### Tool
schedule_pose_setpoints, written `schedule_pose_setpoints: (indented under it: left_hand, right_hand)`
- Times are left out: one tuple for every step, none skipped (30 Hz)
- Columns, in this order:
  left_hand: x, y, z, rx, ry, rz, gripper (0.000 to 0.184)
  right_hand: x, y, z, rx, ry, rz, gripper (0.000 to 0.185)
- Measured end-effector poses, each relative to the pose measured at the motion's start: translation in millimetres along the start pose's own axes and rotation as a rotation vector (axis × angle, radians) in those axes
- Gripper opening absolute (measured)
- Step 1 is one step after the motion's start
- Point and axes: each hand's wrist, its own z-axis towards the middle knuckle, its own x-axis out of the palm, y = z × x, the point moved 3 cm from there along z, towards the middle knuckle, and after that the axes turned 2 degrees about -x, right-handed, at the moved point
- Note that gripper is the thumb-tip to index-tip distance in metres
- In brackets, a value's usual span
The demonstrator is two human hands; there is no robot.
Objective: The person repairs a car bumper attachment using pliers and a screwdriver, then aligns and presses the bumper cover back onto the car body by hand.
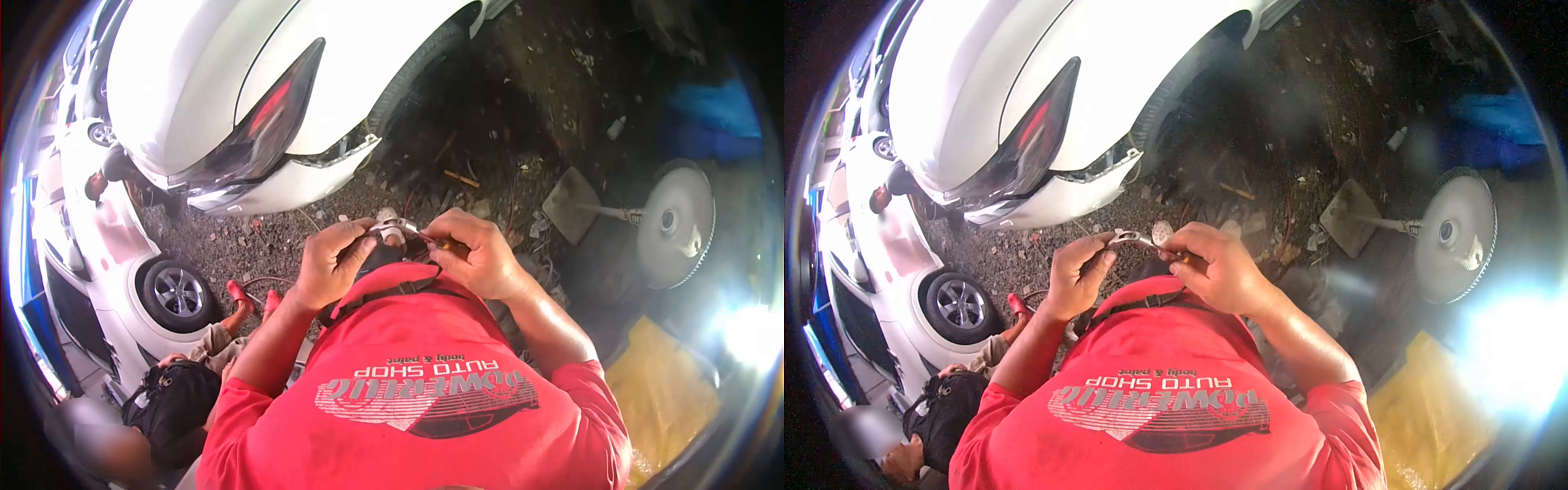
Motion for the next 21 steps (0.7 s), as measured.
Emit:
schedule_pose_setpoints:
  left_hand:
    - [-4,-5,1,0.088,0.01,0.017,0.022]
    - [-8,-12,1,0.175,0.021,0.034,0.023]
    - [-11,-18,0,0.173,0.024,0.049,0.021]
    - [-13,-17,-1,0.172,0.015,0.045,0.021]
    - [-15,-15,-3,0.213,0.06,0.023,0.02]
    - [-16,-14,-5,0.253,0.107,0.002,0.019]
    - [-19,-19,-5,0.27,0.112,0.016,0.016]
    - [-20,-17,-6,0.27,0.103,0.015,0.016]
    - [-23,-15,-7,0.266,0.093,0.017,0.017]
    - [-25,-13,-9,0.262,0.085,0.018,0.018]
    - [-30,-13,-11,0.263,0.079,0.017,0.018]
    - [-33,-13,-12,0.245,0.123,-0.02,0.024]
    - [-36,-16,-15,0.225,0.167,-0.058,0.029]
    - [-39,-21,-18,0.224,0.161,-0.06,0.029]
    - [-41,-26,-20,0.105,0.258,-0.165,0.035]
    - [-40,-27,-23,-0.015,0.353,-0.269,0.041]
    - [-39,-27,-24,-0.016,0.344,-0.268,0.041]
    - [-36,-28,-25,0.029,0.34,-0.27,0.043]
    - [-31,-29,-25,0.074,0.337,-0.273,0.045]
    - [-25,-26,-26,0.075,0.33,-0.272,0.045]
    - [-19,-22,-28,0.063,0.277,-0.325,0.041]
  right_hand:
    - [3,-1,-1,-0.041,-0.034,0.02,0.036]
    - [5,-4,-3,-0.081,-0.069,0.041,0.028]
    - [8,-10,-4,-0.081,-0.06,0.034,0.028]
    - [11,-14,-4,-0.137,-0.014,0.114,0.028]
    - [14,-16,-5,-0.192,0.032,0.195,0.028]
    - [18,-18,-9,-0.191,0.039,0.193,0.028]
    - [23,-16,-11,-0.152,0.017,0.228,0.031]
    - [25,-14,-11,-0.115,-0.004,0.262,0.035]
    - [25,-8,-10,-0.117,0.003,0.258,0.035]
    - [24,5,-10,-0.11,0.016,0.129,0.034]
    - [23,12,-9,-0.103,0.028,-0.002,0.034]
    - [24,11,-10,-0.106,0.031,-0.006,0.034]
    - [28,9,-13,-0.092,0.096,0.13,0.034]
    - [32,9,-16,-0.078,0.161,0.266,0.034]
    - [31,12,-17,-0.08,0.169,0.264,0.034]
    - [31,16,-17,-0.031,0.223,0.329,0.033]
    - [32,20,-18,0.019,0.276,0.394,0.032]
    - [34,27,-18,0.016,0.284,0.392,0.032]
    - [35,32,-18,0.059,0.211,0.362,0.032]
    - [34,35,-18,0.101,0.136,0.331,0.031]
    - [34,37,-17,0.097,0.139,0.33,0.031]
